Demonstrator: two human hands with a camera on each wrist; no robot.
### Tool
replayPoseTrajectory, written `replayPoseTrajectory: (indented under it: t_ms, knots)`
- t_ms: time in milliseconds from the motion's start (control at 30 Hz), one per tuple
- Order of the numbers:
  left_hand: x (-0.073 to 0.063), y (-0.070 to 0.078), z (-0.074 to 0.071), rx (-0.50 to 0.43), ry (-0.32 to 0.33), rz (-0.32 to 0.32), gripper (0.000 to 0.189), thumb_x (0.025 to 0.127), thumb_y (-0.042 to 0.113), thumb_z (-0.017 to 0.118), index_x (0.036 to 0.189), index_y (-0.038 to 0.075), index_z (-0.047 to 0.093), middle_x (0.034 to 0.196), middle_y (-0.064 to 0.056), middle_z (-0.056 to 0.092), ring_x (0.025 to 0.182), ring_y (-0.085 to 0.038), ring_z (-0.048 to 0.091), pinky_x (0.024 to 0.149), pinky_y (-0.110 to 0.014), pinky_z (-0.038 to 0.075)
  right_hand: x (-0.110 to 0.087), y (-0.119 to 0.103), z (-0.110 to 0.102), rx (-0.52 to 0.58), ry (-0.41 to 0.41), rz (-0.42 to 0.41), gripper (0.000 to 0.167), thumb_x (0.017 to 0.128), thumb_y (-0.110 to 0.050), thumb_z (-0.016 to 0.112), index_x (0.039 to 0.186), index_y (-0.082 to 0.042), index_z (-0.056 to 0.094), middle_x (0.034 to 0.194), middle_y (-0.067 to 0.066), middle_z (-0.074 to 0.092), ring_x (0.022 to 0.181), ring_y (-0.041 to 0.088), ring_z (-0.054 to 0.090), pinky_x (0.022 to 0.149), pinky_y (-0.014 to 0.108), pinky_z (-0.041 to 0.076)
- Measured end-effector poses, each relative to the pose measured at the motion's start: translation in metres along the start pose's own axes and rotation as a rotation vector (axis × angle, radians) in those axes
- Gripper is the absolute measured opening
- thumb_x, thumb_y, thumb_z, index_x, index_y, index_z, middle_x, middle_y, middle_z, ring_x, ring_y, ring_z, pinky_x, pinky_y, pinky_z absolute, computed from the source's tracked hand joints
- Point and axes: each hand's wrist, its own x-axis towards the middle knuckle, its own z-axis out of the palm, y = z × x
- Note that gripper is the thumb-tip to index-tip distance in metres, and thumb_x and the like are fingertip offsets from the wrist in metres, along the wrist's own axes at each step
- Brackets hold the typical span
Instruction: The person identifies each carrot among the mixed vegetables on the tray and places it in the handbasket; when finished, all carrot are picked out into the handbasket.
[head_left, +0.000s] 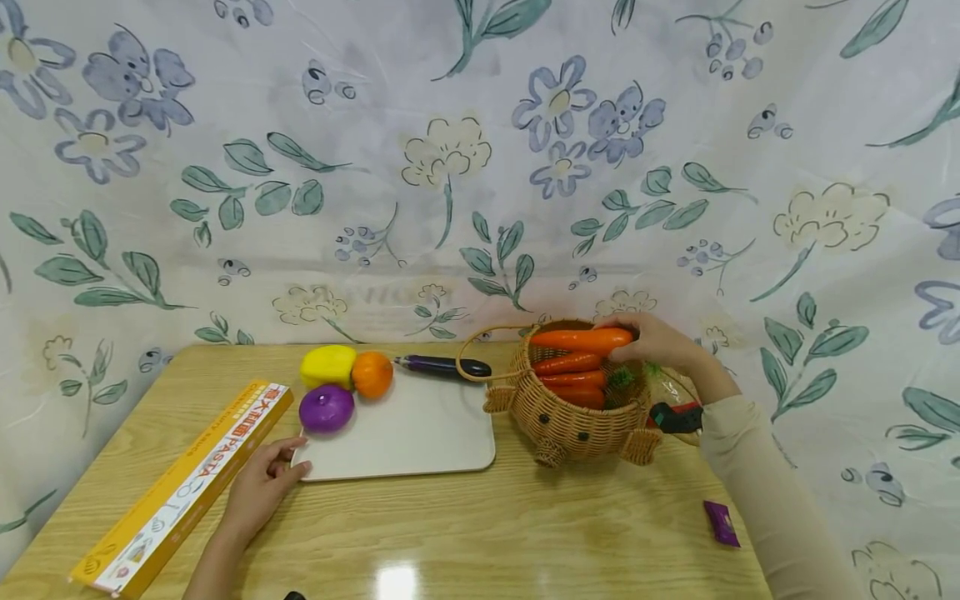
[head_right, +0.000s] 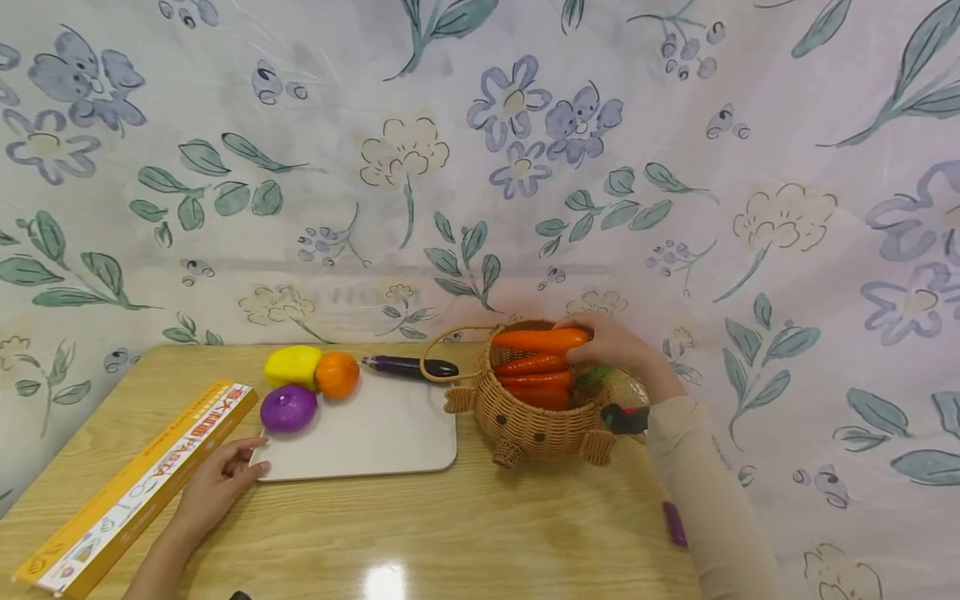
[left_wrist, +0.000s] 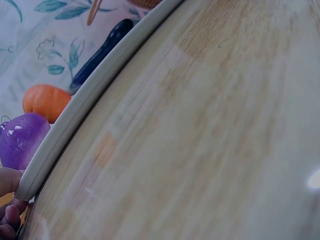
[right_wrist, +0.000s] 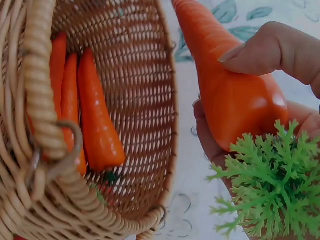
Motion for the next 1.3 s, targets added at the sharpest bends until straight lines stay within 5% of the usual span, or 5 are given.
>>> replayPoseTrajectory:
  t_ms: [567,967,1300]
  knots:
    - [0.000,0.000,0.003,-0.003,-0.003,-0.010,0.043,0.093,0.026,0.070,0.129,0.004,0.062,0.107,-0.010,0.053,0.075,-0.003,0.043,0.063,-0.022,0.037,0.037,0.008,-0.001,-0.181,-0.034,-0.001,0.046,0.083,-0.007,0.067,0.129,-0.002,0.061,0.104,0.016,0.056,0.079,0.022,0.047,0.069,0.035,0.042]
    - [-0.002,0.002,0.003,0.004,0.009,-0.011,0.042,0.092,0.023,0.071,0.128,0.004,0.063,0.105,-0.010,0.054,0.074,-0.003,0.042,0.062,-0.022,0.036,0.058,0.019,0.015,-0.222,-0.128,0.024,0.051,0.079,-0.008,0.069,0.128,0.004,0.061,0.141,0.028,0.048,0.109,0.035,0.047,0.082,0.036,0.042]
    - [-0.002,0.001,0.003,-0.002,0.021,-0.014,0.041,0.092,0.023,0.072,0.127,0.004,0.064,0.105,-0.009,0.053,0.073,-0.002,0.042,0.062,-0.021,0.037,0.070,0.031,0.023,-0.185,-0.135,0.042,0.048,0.078,-0.006,0.068,0.125,0.003,0.063,0.128,0.025,0.053,0.088,0.025,0.046,0.076,0.035,0.042]
